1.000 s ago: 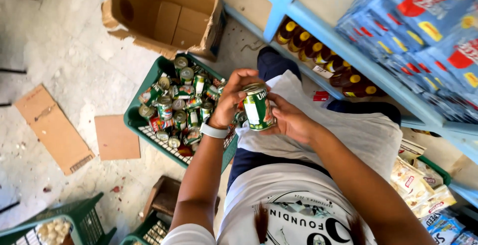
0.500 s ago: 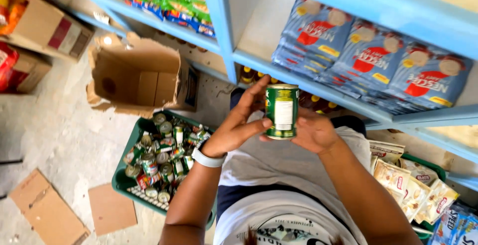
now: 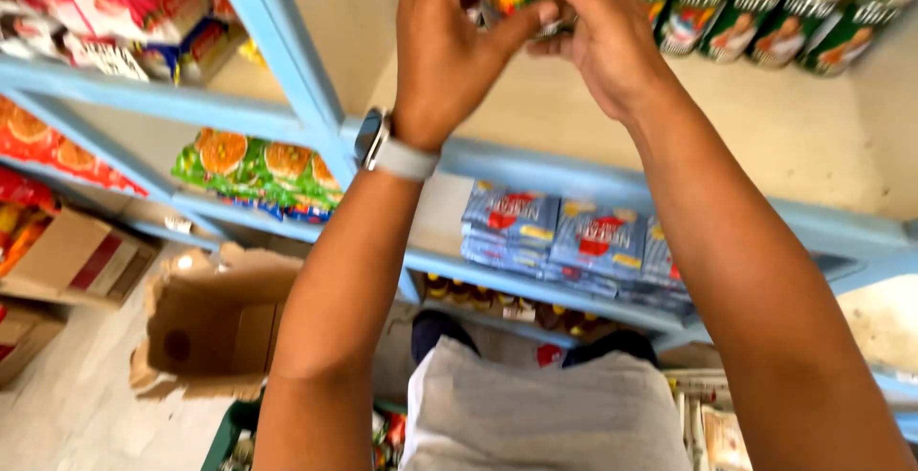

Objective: The person stocks and organizes canned sardines on a grocery store shelf from a plastic crate.

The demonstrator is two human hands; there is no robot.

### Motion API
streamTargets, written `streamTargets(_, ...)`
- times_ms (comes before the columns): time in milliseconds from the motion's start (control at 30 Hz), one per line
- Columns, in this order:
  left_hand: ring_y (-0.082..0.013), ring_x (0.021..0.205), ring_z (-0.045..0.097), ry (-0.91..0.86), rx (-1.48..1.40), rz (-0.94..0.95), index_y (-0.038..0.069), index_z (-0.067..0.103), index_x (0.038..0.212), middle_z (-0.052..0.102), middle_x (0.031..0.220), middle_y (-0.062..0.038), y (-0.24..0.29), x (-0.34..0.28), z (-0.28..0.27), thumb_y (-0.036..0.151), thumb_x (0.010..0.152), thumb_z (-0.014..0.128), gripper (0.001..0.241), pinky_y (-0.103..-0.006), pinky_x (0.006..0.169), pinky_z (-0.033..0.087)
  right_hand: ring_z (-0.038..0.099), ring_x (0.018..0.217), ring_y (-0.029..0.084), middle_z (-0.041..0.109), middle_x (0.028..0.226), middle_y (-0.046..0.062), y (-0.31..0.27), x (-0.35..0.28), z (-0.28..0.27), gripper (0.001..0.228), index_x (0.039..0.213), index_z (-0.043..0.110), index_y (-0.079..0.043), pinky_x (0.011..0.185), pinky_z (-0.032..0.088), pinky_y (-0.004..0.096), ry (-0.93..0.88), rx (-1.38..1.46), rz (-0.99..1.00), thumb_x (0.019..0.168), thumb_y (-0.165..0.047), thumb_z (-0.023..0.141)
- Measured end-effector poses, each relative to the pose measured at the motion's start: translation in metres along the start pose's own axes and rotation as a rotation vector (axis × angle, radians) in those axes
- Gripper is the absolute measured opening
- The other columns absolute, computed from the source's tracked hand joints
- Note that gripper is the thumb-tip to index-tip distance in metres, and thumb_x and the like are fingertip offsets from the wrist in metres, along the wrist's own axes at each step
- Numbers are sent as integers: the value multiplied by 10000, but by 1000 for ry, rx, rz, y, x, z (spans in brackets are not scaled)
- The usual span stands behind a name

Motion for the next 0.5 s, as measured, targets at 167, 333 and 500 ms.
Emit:
streamTargets(167,-238,1023,679,238,-16,61,35,562,1264,625,1187,-108,-73,61,49,234,818,967,636,-368,882,597,605,1213,156,587,1492,31,11,47,-35,496,1531,504,-76,999,517,347,75,-179,-166,1111,-330,573)
streamTargets(333,-248,1246,623,301,-153,107,44,408,1548,539,1469,-157,-100,69,107,216,882,905,849,-370,1023,564,426,1472,156,313,1707,41,37,61,-54,699,1676,246,-71,1220,357,346,180,-246,-251,1110,-314,575)
streamTargets(500,-210,1153,683,201,-279,-94,56,239,1595,604,1425,-139,-112,69,105,174,831,927,1034,-308,923,620,369,1565,154,288,1769,65,42,55,-51,689,1710,227,-45,1306,313,350,132,-244,-260,1153,-310,534)
Point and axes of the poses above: each hand's wrist, its own x-axis towards the middle knuckle, its own z-axis out of the palm, y = z × x, the point moved 5 cm from there along x, towards the middle knuckle
